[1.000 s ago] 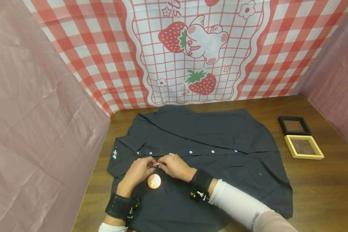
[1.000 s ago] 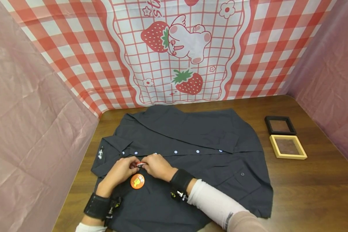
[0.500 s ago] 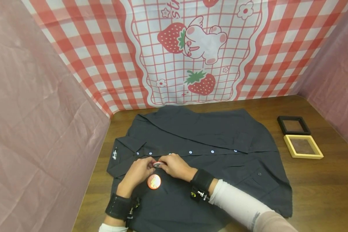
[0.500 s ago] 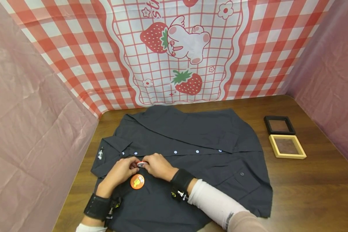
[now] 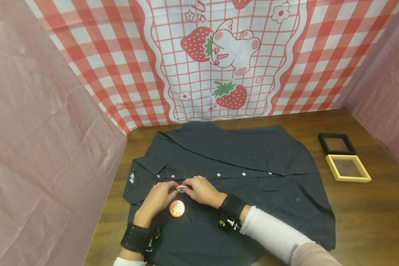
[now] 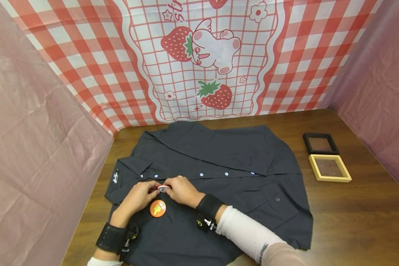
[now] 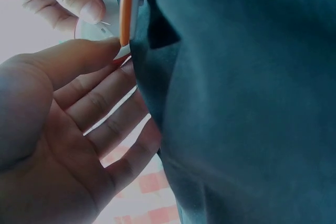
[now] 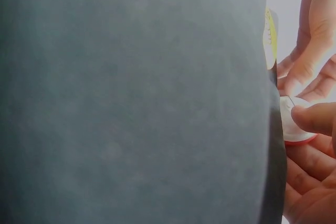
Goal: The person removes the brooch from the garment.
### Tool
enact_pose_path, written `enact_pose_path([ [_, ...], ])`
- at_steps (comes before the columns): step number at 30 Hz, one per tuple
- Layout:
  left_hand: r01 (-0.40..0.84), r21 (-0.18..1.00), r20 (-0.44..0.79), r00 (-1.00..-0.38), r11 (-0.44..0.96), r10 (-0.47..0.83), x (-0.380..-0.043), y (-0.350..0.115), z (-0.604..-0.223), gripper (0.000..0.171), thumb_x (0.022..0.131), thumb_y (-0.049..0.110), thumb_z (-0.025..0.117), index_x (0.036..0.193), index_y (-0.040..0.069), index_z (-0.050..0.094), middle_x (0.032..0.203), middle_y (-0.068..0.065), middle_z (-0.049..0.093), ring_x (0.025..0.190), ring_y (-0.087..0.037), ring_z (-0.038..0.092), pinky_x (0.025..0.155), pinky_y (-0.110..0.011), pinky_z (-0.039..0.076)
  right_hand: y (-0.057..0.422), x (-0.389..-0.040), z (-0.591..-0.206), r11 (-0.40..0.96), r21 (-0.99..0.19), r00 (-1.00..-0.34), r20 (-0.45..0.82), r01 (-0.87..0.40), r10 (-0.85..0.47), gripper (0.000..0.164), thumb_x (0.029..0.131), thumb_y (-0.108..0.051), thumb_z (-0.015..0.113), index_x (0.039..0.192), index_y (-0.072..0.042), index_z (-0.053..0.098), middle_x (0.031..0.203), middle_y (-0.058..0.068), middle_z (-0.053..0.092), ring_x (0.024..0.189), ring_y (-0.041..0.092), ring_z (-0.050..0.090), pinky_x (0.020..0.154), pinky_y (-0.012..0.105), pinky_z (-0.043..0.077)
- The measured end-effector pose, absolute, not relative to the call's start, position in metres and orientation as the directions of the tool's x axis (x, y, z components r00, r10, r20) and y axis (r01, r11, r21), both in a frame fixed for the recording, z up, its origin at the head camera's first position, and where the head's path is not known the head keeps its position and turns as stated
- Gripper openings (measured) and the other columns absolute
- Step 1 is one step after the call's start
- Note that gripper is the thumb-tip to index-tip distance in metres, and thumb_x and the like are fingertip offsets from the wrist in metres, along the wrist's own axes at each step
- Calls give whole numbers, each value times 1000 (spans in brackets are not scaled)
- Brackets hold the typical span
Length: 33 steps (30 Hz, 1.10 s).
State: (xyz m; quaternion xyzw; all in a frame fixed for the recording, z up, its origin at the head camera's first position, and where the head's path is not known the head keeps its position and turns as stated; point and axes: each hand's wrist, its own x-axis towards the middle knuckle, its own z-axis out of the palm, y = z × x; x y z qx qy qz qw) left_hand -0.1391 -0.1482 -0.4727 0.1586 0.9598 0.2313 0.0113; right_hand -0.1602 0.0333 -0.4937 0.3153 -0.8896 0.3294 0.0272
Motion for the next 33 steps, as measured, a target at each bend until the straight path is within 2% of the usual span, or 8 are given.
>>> enact_pose_path([
  [6,344,440,120,-938,829,325,-140,-148,-473,13,91,11,66,100,7,75,97,-7,75,89,-25,72,78,-43,56,34,-161,-495,576,-570,-800,293,-586,-524,13,90,-19,69,96,-9,74,76,-3,70,61,2,54,57,18,44],
  [10,363,436,143,-931,824,335,-141,-149,-474,16,92,10,64,104,7,75,102,-8,75,94,-27,72,82,-45,55,34,-161,-496,575,-577,-806,303,-580,-509,13,90,-19,69,98,-9,73,74,-4,68,59,1,51,55,17,42],
  [23,380,407,187,-925,831,331,-141,-147,-472,15,90,11,66,101,7,76,97,-9,76,88,-28,72,78,-46,55,34,-160,-494,566,-605,-819,301,-560,-488,11,88,-16,70,95,-9,72,69,-4,64,57,1,48,53,16,39],
  [33,375,404,184,-927,834,328,-139,-145,-469,15,90,12,66,100,5,76,94,-9,76,84,-27,72,74,-44,55,33,-159,-493,572,-586,-813,325,-574,-483,8,86,-13,70,93,-9,72,77,-1,71,62,5,57,57,19,45],
])
